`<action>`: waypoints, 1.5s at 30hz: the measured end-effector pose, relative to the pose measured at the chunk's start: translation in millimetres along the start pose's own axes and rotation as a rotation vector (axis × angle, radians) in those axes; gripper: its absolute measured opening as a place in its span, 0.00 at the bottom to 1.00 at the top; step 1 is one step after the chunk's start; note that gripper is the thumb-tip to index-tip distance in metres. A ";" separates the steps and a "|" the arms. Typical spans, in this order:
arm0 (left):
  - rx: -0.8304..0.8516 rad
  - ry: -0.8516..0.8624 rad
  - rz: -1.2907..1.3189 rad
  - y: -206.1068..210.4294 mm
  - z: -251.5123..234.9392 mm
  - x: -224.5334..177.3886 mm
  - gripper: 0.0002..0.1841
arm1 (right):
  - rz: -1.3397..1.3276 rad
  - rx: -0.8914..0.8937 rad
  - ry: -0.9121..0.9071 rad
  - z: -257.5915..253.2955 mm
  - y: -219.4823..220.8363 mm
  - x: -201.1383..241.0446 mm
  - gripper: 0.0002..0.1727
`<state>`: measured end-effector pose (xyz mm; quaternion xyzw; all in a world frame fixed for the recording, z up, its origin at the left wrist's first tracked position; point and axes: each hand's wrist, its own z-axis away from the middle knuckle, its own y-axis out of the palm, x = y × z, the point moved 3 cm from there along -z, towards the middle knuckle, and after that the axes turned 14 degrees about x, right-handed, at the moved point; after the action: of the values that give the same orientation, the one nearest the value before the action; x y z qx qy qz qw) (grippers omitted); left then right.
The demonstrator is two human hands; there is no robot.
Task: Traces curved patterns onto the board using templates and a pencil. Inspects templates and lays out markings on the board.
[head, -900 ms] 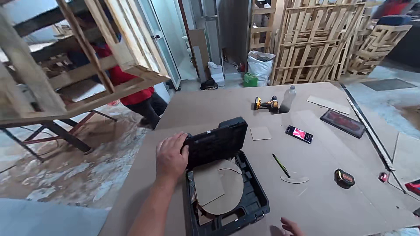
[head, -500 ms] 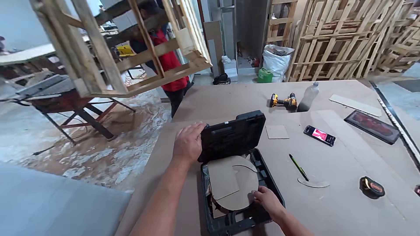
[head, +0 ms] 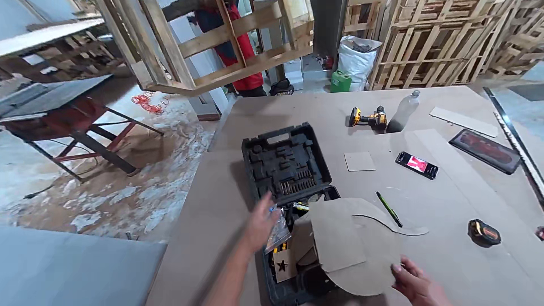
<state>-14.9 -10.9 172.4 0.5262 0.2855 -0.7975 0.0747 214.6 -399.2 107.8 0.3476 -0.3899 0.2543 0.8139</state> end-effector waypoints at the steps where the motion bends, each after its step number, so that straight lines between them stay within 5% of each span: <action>1: 0.109 -0.036 0.137 25.8 11.9 18.6 0.35 | -0.011 -0.005 -0.004 9.8 -6.6 1.4 0.10; 8: 0.201 -0.011 0.858 140.0 95.1 50.7 0.44 | 0.036 0.140 0.061 23.6 15.3 -8.0 0.08; 11: -0.021 -0.001 1.053 139.0 97.6 50.0 0.23 | 0.087 0.235 0.119 3.5 48.0 -17.2 0.12; 14: -0.226 -0.036 1.022 104.5 91.1 58.6 0.16 | 0.174 0.397 0.147 -8.2 84.3 -9.7 0.16; 18: -0.362 0.001 0.868 37.0 72.5 51.8 0.17 | 0.284 0.486 0.081 -13.6 86.2 -5.1 0.22; 23: -0.429 0.010 0.707 -35.6 6.4 7.5 0.15 | 0.303 0.311 0.162 1.5 31.7 -23.6 0.19; 25: -0.430 -0.035 0.643 -50.4 -28.9 -0.9 0.24 | 0.306 0.230 0.212 11.8 11.1 -32.9 0.19; 28: -0.458 -0.215 0.182 -57.6 -65.4 18.3 0.36 | 0.283 0.128 0.264 29.0 -13.7 -50.3 0.18; 31: -0.360 -0.292 -0.202 -23.1 -60.3 26.7 0.35 | 0.236 0.045 0.273 43.0 -29.0 -61.5 0.18; 39: -0.005 0.022 -0.736 77.4 -59.7 36.2 0.25 | 0.201 0.003 0.311 64.7 -38.5 -81.0 0.18; 45: 0.174 -0.163 -0.849 146.4 -63.1 20.2 0.46 | 0.209 -0.013 0.270 64.2 -39.0 -72.9 0.18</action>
<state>88.0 -94.4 81.6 0.3020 0.4014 -0.8174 -0.2820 170.6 -483.3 63.5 0.2624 -0.3129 0.3794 0.8302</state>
